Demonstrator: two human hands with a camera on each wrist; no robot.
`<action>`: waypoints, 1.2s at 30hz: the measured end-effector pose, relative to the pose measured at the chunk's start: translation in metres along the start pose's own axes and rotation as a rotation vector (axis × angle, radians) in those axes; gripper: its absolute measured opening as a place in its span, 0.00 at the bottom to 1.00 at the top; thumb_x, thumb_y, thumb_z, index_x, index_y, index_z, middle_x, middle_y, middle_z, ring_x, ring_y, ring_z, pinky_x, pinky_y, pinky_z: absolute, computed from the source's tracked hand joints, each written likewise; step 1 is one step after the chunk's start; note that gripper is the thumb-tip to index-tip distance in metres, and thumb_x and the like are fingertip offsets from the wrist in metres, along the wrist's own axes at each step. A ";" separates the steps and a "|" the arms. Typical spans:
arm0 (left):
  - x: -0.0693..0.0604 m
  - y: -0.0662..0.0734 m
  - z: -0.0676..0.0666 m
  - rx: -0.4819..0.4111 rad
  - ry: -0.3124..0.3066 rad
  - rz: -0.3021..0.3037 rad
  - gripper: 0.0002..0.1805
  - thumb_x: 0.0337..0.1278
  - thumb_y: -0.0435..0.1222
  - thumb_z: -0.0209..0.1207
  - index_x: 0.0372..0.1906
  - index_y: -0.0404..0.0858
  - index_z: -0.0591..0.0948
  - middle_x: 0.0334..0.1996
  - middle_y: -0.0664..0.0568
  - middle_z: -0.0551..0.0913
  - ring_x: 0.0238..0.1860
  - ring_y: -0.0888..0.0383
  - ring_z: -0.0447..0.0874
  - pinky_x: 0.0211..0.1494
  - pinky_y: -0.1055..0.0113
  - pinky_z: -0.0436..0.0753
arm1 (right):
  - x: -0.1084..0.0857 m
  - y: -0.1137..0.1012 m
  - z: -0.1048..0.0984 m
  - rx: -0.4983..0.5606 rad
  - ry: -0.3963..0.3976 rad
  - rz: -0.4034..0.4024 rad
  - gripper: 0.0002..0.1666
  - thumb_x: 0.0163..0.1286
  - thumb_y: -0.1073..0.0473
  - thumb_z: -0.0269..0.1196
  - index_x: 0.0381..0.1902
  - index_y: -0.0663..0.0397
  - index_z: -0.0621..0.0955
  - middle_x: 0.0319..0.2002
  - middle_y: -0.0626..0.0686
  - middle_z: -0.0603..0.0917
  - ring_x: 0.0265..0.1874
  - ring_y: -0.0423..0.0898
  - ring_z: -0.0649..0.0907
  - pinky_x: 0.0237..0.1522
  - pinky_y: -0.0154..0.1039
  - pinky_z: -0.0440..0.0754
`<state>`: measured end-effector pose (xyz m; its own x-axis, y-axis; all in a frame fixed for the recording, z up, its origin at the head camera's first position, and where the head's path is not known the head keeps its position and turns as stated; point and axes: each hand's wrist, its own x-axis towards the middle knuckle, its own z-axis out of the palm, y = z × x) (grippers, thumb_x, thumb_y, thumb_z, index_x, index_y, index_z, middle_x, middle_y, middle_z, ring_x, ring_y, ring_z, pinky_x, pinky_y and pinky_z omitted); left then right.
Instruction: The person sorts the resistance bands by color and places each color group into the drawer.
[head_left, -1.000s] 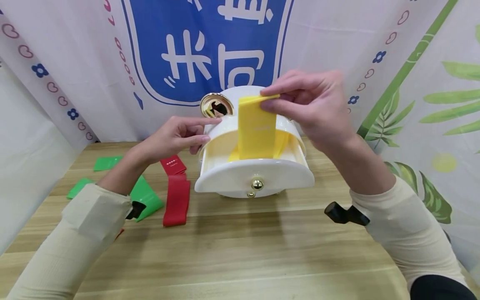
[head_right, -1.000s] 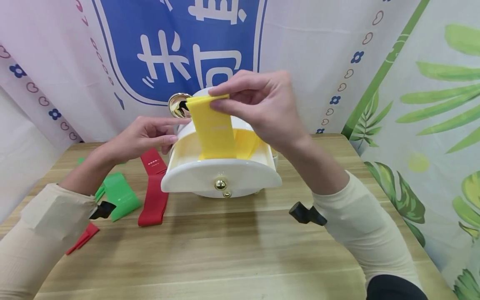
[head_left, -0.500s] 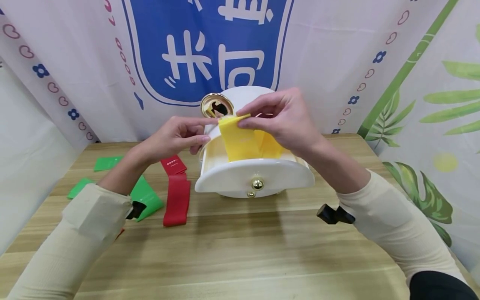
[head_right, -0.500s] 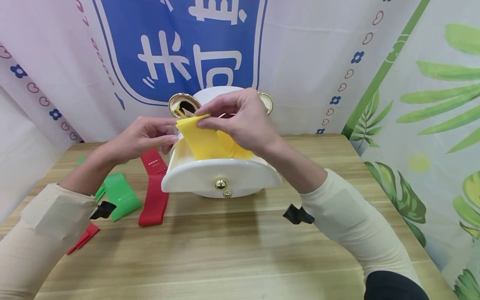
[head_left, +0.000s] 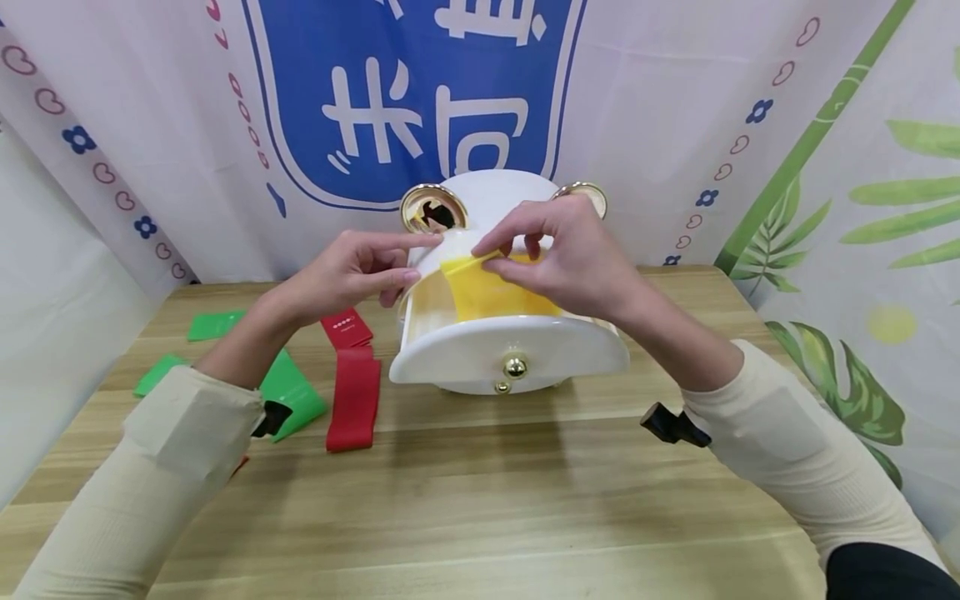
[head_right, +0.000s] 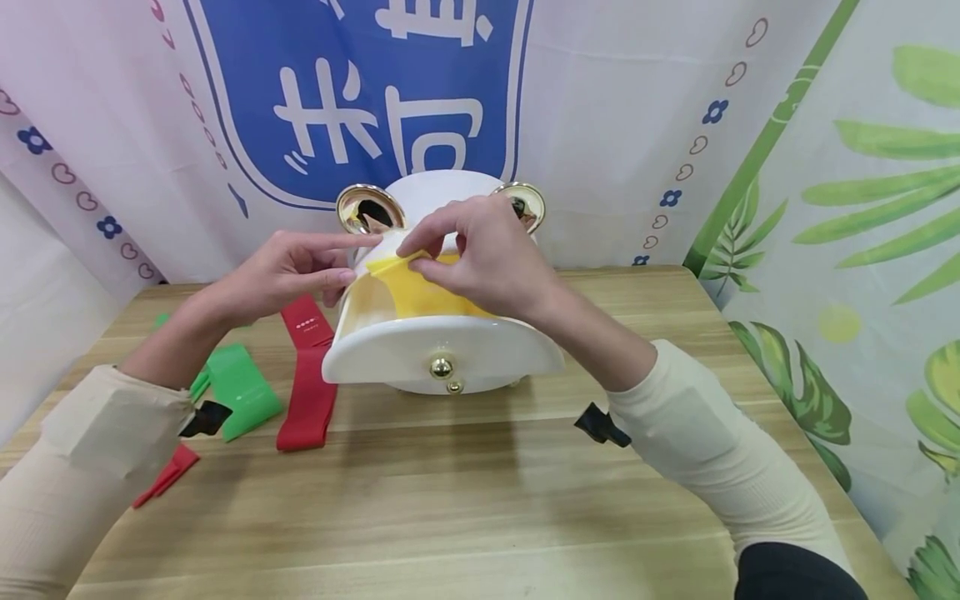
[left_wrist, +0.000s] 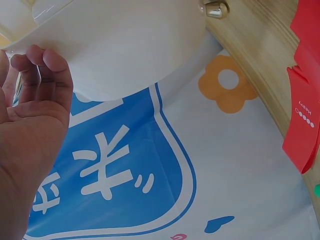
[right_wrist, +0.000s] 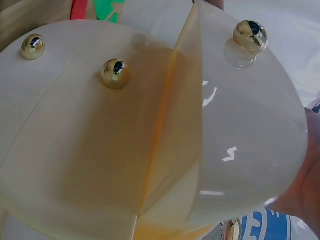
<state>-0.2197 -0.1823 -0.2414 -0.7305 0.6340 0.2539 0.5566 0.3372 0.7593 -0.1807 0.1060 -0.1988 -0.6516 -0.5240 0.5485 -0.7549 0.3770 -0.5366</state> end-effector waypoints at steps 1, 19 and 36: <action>0.000 0.000 0.000 0.000 0.000 0.000 0.28 0.70 0.29 0.63 0.72 0.37 0.75 0.23 0.44 0.78 0.23 0.50 0.77 0.29 0.68 0.80 | 0.000 0.000 0.000 -0.012 -0.007 -0.010 0.07 0.61 0.71 0.74 0.38 0.60 0.92 0.36 0.53 0.92 0.33 0.45 0.81 0.33 0.34 0.75; 0.001 0.001 -0.001 -0.007 -0.008 0.011 0.28 0.70 0.27 0.62 0.72 0.36 0.75 0.23 0.44 0.77 0.24 0.49 0.77 0.30 0.67 0.81 | 0.003 0.003 0.004 -0.182 -0.009 -0.111 0.06 0.60 0.72 0.74 0.35 0.60 0.91 0.34 0.53 0.88 0.37 0.47 0.83 0.40 0.40 0.81; 0.001 -0.002 -0.002 -0.009 -0.013 0.023 0.28 0.69 0.26 0.62 0.72 0.36 0.75 0.22 0.44 0.76 0.23 0.51 0.76 0.28 0.68 0.80 | -0.052 -0.004 -0.019 0.053 -0.072 -0.534 0.05 0.64 0.71 0.71 0.39 0.63 0.90 0.26 0.48 0.87 0.17 0.34 0.74 0.19 0.23 0.70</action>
<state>-0.2221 -0.1835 -0.2418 -0.7120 0.6508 0.2636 0.5699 0.3162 0.7585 -0.1456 0.1461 -0.2130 -0.1702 -0.6838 0.7096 -0.9738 0.0063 -0.2275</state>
